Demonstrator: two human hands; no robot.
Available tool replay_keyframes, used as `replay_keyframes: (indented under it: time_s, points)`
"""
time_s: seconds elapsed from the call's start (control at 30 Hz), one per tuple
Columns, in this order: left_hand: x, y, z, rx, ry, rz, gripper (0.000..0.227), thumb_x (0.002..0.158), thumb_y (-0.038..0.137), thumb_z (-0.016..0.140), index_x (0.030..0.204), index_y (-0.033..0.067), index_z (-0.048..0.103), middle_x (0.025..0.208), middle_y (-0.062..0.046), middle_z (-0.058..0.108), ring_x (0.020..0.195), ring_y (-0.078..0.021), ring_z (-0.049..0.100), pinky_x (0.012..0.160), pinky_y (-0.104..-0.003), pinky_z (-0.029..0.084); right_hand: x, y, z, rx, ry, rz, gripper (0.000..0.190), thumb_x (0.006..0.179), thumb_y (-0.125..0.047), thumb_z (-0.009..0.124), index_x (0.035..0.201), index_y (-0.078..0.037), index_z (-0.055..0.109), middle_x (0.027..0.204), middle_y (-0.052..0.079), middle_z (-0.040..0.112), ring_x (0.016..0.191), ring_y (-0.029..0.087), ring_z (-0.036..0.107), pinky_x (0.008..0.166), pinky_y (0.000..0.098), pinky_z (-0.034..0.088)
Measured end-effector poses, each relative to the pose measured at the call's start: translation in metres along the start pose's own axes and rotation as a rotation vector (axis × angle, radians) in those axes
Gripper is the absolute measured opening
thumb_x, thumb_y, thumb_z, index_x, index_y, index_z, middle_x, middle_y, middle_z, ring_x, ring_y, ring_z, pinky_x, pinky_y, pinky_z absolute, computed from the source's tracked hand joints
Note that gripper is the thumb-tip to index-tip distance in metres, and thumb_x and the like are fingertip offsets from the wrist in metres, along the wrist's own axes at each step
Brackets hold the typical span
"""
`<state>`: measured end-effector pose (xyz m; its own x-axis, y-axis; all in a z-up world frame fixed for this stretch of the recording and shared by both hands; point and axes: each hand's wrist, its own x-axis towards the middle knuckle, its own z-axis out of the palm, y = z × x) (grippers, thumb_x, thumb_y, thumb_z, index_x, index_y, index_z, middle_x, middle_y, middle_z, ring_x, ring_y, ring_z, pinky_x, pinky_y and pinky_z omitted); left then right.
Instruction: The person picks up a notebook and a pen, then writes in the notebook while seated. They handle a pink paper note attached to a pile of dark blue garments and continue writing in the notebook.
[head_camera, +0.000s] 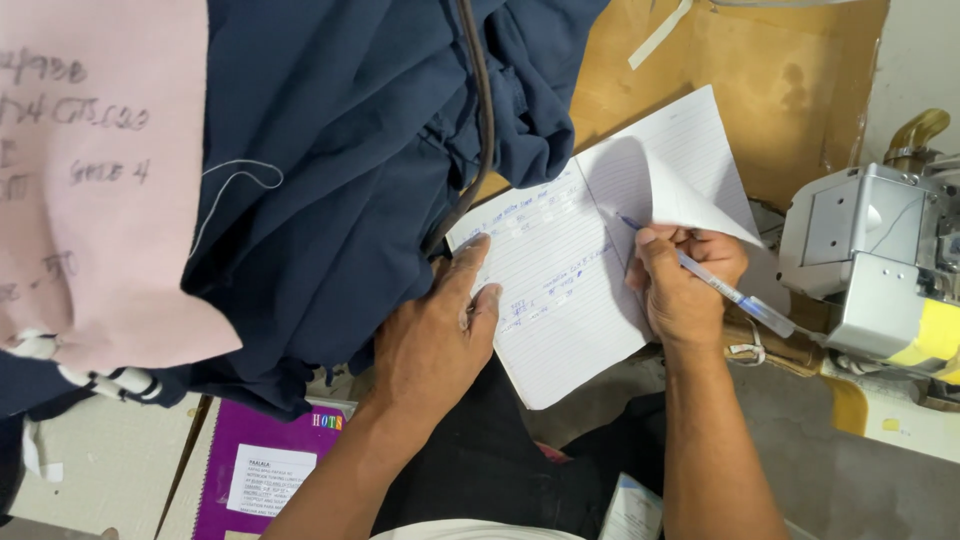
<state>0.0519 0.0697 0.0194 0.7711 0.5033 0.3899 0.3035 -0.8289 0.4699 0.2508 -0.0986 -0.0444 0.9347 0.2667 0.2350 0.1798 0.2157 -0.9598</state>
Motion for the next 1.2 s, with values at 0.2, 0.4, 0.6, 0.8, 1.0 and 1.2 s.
replay_keyframes:
  time_s: [0.2, 0.4, 0.6, 0.8, 1.0, 1.2]
  points:
    - [0.009, 0.008, -0.011, -0.017, 0.001, 0.040, 0.042, 0.094, 0.028, 0.068, 0.133, 0.0114, 0.071, 0.088, -0.012, 0.073, 0.079, -0.0285, 0.070, 0.069, -0.039, 0.058, 0.001, 0.023, -0.018, 0.020, 0.041, 0.046, 0.016, 0.083, 0.000, 0.079, 0.085, 0.002, 0.064, 0.058, 0.010, 0.056, 0.038, 0.014, 0.054, 0.033, 0.0316, 0.050]
    - [0.012, 0.009, -0.015, -0.026, -0.012, 0.039, 0.042, 0.095, 0.027, 0.067, 0.133, 0.0112, 0.070, 0.085, -0.011, 0.073, 0.076, -0.0264, 0.070, 0.066, -0.037, 0.058, -0.001, 0.004, -0.001, 0.051, 0.068, 0.031, 0.022, 0.081, 0.009, 0.077, 0.073, -0.004, 0.061, 0.053, 0.010, 0.051, 0.035, 0.013, 0.047, 0.031, 0.0299, 0.045]
    - [0.013, 0.008, -0.019, -0.045, -0.040, 0.036, 0.042, 0.096, 0.027, 0.065, 0.134, 0.0090, 0.069, 0.084, -0.011, 0.071, 0.074, -0.0263, 0.069, 0.063, -0.037, 0.057, 0.001, 0.000, 0.002, 0.068, 0.057, 0.035, 0.022, 0.083, 0.008, 0.077, 0.073, -0.004, 0.060, 0.053, 0.010, 0.050, 0.035, 0.014, 0.048, 0.032, 0.0303, 0.047]
    - [0.006, 0.003, -0.014, -0.042, -0.039, 0.034, 0.044, 0.096, 0.028, 0.065, 0.136, 0.0106, 0.068, 0.086, -0.011, 0.070, 0.077, -0.0280, 0.068, 0.065, -0.038, 0.057, -0.003, 0.006, 0.000, 0.074, 0.041, -0.027, 0.020, 0.082, 0.008, 0.076, 0.074, -0.003, 0.061, 0.053, 0.010, 0.053, 0.035, 0.013, 0.047, 0.032, 0.0283, 0.045]
    - [0.007, 0.004, -0.019, -0.077, -0.087, 0.007, 0.046, 0.097, 0.026, 0.064, 0.140, 0.0101, 0.065, 0.091, -0.014, 0.070, 0.081, -0.0315, 0.068, 0.065, -0.041, 0.057, -0.001, 0.014, -0.005, 0.110, 0.021, -0.045, 0.024, 0.083, -0.001, 0.085, 0.077, -0.004, 0.062, 0.057, 0.010, 0.057, 0.036, 0.014, 0.052, 0.033, 0.0272, 0.047]
    - [0.007, 0.004, -0.020, -0.095, -0.105, -0.001, 0.046, 0.097, 0.025, 0.063, 0.139, 0.0083, 0.065, 0.093, -0.016, 0.071, 0.082, -0.0325, 0.069, 0.067, -0.041, 0.057, -0.003, 0.003, 0.005, 0.080, 0.070, -0.018, 0.018, 0.081, 0.008, 0.078, 0.078, -0.001, 0.063, 0.058, 0.010, 0.057, 0.038, 0.012, 0.049, 0.033, 0.0269, 0.045]
